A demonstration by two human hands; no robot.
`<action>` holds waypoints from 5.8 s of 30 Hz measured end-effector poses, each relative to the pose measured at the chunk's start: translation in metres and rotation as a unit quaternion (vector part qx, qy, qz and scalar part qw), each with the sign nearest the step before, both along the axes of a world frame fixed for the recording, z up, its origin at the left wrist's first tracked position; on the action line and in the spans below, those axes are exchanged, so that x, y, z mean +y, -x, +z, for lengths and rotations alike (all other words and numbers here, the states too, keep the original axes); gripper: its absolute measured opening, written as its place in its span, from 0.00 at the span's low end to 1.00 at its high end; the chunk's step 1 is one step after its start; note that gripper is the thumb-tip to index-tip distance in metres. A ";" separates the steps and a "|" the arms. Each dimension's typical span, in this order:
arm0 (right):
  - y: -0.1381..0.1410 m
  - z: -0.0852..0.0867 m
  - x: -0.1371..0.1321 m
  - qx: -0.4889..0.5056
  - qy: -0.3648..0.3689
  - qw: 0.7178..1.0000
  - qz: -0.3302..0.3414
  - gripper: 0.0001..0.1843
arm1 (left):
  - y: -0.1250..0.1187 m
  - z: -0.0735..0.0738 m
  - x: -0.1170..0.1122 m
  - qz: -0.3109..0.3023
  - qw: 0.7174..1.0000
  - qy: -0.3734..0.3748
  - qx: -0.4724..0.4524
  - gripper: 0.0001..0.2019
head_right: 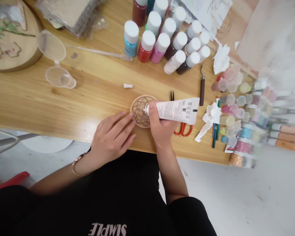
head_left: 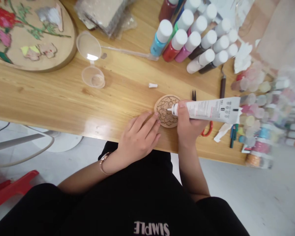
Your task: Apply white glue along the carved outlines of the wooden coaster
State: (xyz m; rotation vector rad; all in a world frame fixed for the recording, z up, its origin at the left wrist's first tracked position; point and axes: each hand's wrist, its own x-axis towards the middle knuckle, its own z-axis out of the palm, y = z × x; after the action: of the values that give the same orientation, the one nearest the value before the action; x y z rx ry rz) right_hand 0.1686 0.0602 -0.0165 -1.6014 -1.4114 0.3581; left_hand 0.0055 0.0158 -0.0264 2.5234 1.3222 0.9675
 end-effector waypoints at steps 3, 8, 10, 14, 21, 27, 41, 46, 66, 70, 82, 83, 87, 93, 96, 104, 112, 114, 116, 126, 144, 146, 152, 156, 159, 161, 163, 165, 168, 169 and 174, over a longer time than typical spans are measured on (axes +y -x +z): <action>0.000 -0.001 0.000 -0.011 0.005 1.000 -0.003 0.14 | 0.000 0.002 0.001 0.005 1.000 -0.011 0.012 0.15; 0.000 0.000 0.000 0.009 -0.003 1.000 -0.001 0.13 | -0.001 0.003 0.002 0.012 0.999 -0.022 0.024 0.14; 0.001 0.001 -0.001 0.003 0.005 1.000 -0.004 0.14 | -0.001 0.002 0.002 0.008 1.000 -0.017 0.020 0.14; 0.001 0.000 0.000 -0.010 0.015 1.000 -0.009 0.15 | 0.000 0.002 0.001 0.008 1.000 -0.013 0.018 0.14; 0.002 -0.003 0.001 -0.005 -0.011 1.000 0.005 0.13 | -0.001 0.003 0.003 0.016 0.999 -0.024 0.020 0.13; 0.000 -0.006 0.002 0.018 -0.048 0.999 0.010 0.09 | -0.002 0.002 0.002 0.017 0.999 -0.028 0.009 0.13; 0.001 -0.006 0.004 -0.012 -0.075 0.997 0.012 0.09 | -0.002 0.002 0.002 0.016 0.999 -0.027 0.010 0.13; 0.000 -0.007 0.004 -0.002 -0.076 0.997 0.011 0.08 | -0.002 0.002 0.002 0.018 0.999 -0.030 0.009 0.13; 0.003 -0.008 0.004 -0.004 -0.076 0.996 0.037 0.08 | -0.001 0.002 0.003 0.013 1.000 -0.024 0.005 0.14; 0.003 -0.010 0.003 -0.017 -0.067 0.997 0.038 0.08 | -0.002 0.002 0.003 0.012 1.000 -0.024 0.006 0.14; 0.002 -0.010 0.002 -0.038 -0.041 0.998 0.024 0.14 | -0.001 0.001 0.002 0.009 1.000 -0.019 0.004 0.14; 0.002 -0.010 0.002 -0.038 -0.043 0.998 0.028 0.13 | -0.001 0.002 0.002 0.010 1.000 -0.021 0.007 0.14; 0.004 -0.010 0.003 -0.022 -0.049 0.998 0.041 0.12 | -0.001 0.003 0.003 0.016 0.999 -0.028 0.016 0.13; 0.004 -0.007 0.002 -0.038 -0.039 0.998 0.042 0.12 | -0.002 0.002 0.003 0.013 1.000 -0.024 0.006 0.14; 0.003 -0.006 0.003 -0.035 -0.043 0.998 0.036 0.11 | -0.002 0.001 0.003 0.012 1.000 -0.021 0.002 0.14; 0.002 -0.010 0.001 -0.016 -0.045 0.999 0.020 0.12 | -0.002 0.001 0.002 0.008 1.000 -0.010 -0.002 0.15; 0.002 -0.010 0.002 -0.015 -0.057 0.998 0.007 0.12 | -0.002 0.002 0.002 0.008 1.000 -0.012 0.005 0.14; 0.001 -0.011 0.002 -0.005 -0.064 0.998 0.006 0.11 | -0.002 0.002 0.002 0.007 1.000 -0.012 0.002 0.15; 0.001 -0.011 0.002 0.000 -0.074 0.997 -0.001 0.11 | -0.002 0.001 0.002 0.006 1.000 -0.011 -0.001 0.15; 0.004 -0.008 0.001 -0.037 -0.048 0.998 0.029 0.13 | -0.001 0.001 0.002 0.004 1.000 -0.010 0.002 0.14; 0.003 -0.008 0.000 -0.028 -0.039 0.998 0.037 0.12 | -0.002 0.003 0.003 0.007 1.000 -0.021 0.012 0.14; 0.003 -0.007 -0.001 -0.031 -0.038 0.999 0.023 0.12 | -0.002 0.003 0.003 0.006 1.000 -0.020 0.010 0.14; 0.004 -0.005 -0.001 -0.008 -0.055 0.998 0.024 0.10 | -0.002 0.003 0.004 0.007 1.000 -0.018 0.009 0.14; 0.006 -0.004 0.000 0.001 -0.050 0.998 0.043 0.09 | -0.001 0.003 0.004 0.008 1.000 -0.022 0.007 0.14; 0.006 -0.003 -0.001 0.001 -0.042 0.998 0.038 0.09 | -0.002 0.003 0.004 0.005 1.000 -0.018 0.005 0.14; 0.005 -0.003 -0.001 0.001 -0.031 0.999 0.025 0.10 | -0.002 0.003 0.004 0.003 1.000 -0.016 0.003 0.14; 0.004 -0.004 -0.002 -0.001 -0.019 1.000 0.015 0.10 | -0.002 0.003 0.004 0.002 1.000 -0.014 0.003 0.14; 0.003 -0.005 -0.003 0.003 -0.016 1.000 0.010 0.11 | -0.001 0.003 0.003 0.003 1.000 -0.011 0.006 0.15; 0.003 -0.006 -0.003 0.014 -0.026 1.000 0.008 0.11 | -0.001 0.003 0.003 0.003 1.000 -0.010 0.009 0.15; 0.004 -0.005 -0.003 0.014 -0.028 0.999 0.009 0.11 | -0.001 0.003 0.003 0.003 1.000 -0.010 0.009 0.15; 0.004 -0.003 -0.004 -0.052 0.010 0.998 0.015 0.15 | -0.001 0.003 0.003 0.002 1.000 -0.011 0.008 0.15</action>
State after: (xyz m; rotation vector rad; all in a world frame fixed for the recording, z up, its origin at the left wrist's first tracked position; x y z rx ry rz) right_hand 0.1650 0.0565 -0.0196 -1.6362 -1.5162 0.3127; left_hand 0.0063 0.0188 -0.0232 2.5509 1.3280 0.9707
